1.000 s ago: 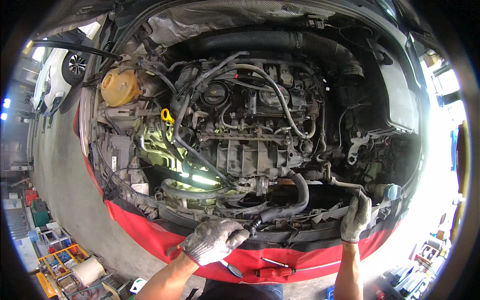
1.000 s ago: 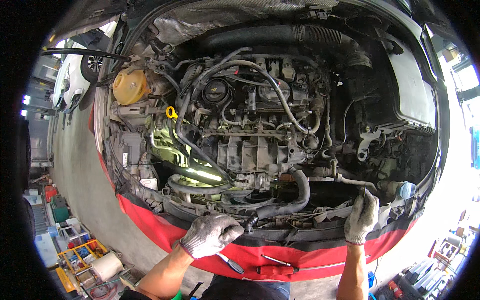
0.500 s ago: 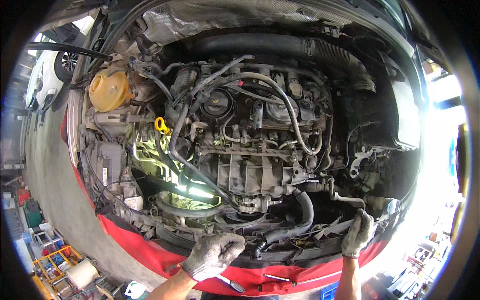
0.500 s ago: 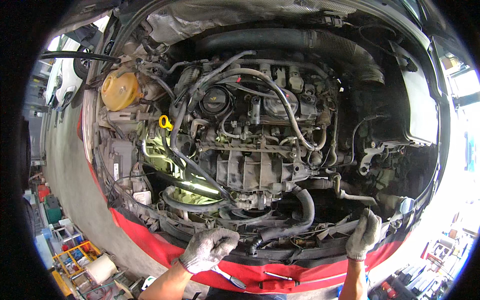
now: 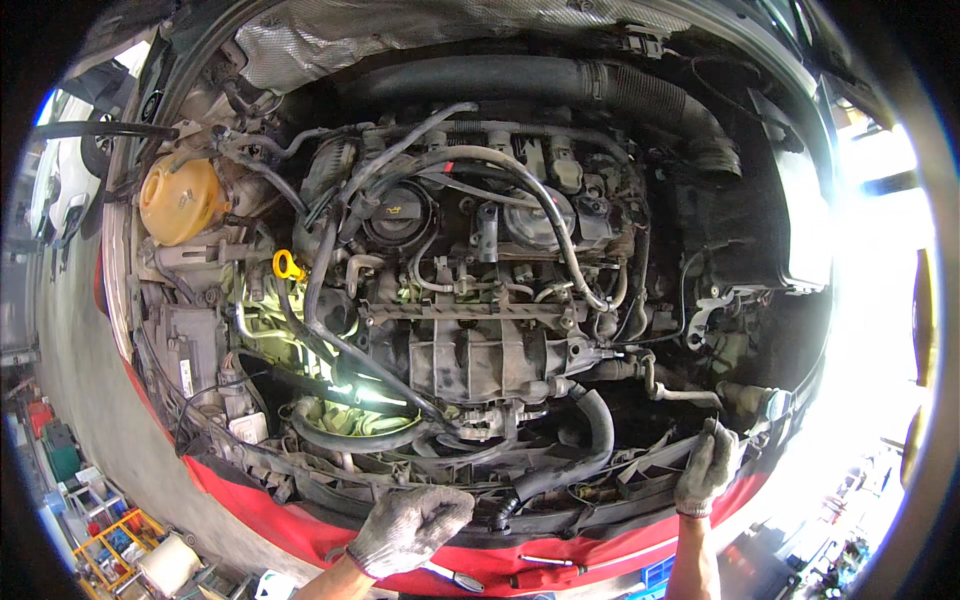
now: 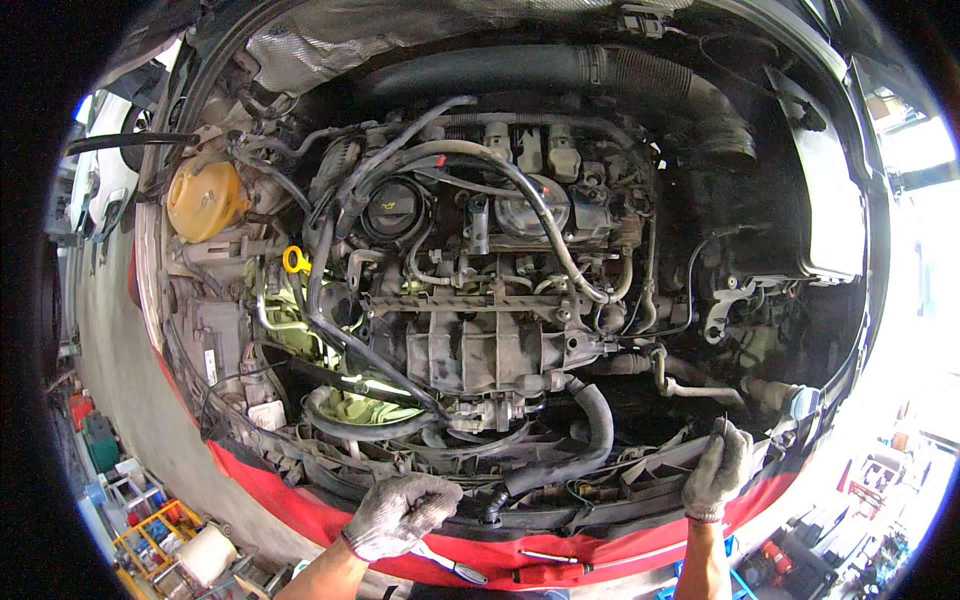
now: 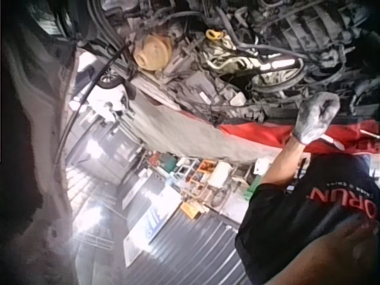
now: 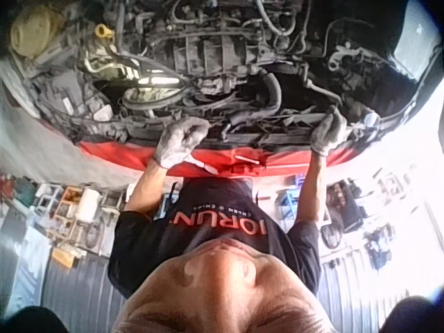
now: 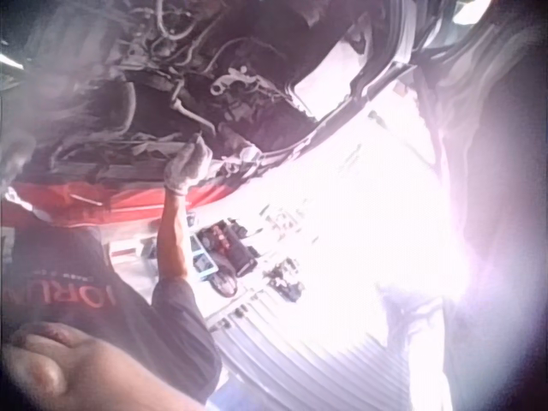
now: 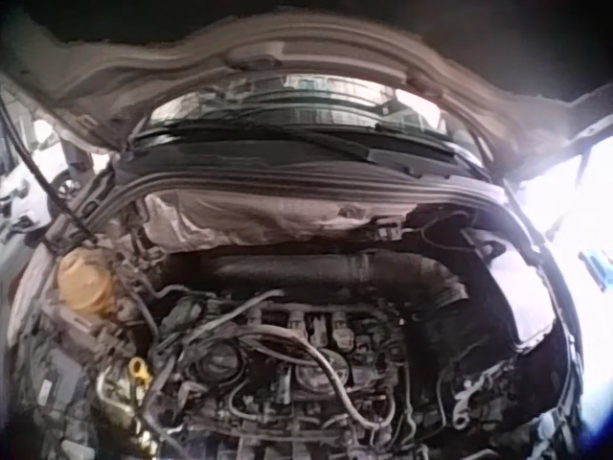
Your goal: The person works on a car engine with the hood open, using a flashlight to illuminate the engine bay. They manipulate hoses and components with gloved hands, occasionally using pliers to adjust parts. The person moves around the engine bay, inspecting and adjusting various components throughout the clip.
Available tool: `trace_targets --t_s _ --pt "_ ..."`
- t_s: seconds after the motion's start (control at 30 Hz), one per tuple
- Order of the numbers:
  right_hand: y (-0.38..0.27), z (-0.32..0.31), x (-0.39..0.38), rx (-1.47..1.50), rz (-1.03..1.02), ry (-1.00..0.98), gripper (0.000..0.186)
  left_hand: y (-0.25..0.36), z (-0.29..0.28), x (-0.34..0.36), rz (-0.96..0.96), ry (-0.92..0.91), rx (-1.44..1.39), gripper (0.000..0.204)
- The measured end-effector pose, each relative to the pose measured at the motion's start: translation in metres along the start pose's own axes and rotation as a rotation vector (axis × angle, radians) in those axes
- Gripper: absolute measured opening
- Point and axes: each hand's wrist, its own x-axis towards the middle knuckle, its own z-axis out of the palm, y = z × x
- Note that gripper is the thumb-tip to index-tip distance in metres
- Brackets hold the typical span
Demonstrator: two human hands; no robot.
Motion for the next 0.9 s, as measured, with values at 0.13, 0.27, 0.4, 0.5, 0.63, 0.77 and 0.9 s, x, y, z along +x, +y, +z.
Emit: trace_targets --t_s 0.13,0.27,0.4,0.5,0.63,0.77,0.9 --pt "-0.005 0.003 0.000 0.059 0.041 0.017 0.018 -0.011 0.001 0.000 -0.044 -0.022 -0.100 0.016" --pt "-0.008 0.002 0.002 0.046 0.031 0.014 0.017 -0.010 0.002 0.000 -0.028 -0.017 -0.057 0.016" --pt "-0.010 0.002 0.005 0.036 0.007 0.000 0.018 -0.007 0.000 -0.001 -0.085 -0.033 -0.013 0.016" --pt "-0.013 -0.001 0.005 0.001 0.033 -0.011 0.019 -0.010 0.002 0.000 -0.067 -0.021 0.003 0.018" --pt "-0.013 -0.001 0.005 0.011 0.016 0.017 0.016 -0.012 0.004 0.000 -0.072 -0.017 -0.002 0.020" --pt "-0.015 -0.004 0.007 0.030 -0.015 -0.009 0.020 -0.002 0.003 0.001 -0.092 -0.032 0.012 0.017" --pt "-0.013 -0.001 0.006 0.071 -0.031 0.008 0.021 0.014 -0.002 0.003 -0.114 -0.067 -0.164 0.016"
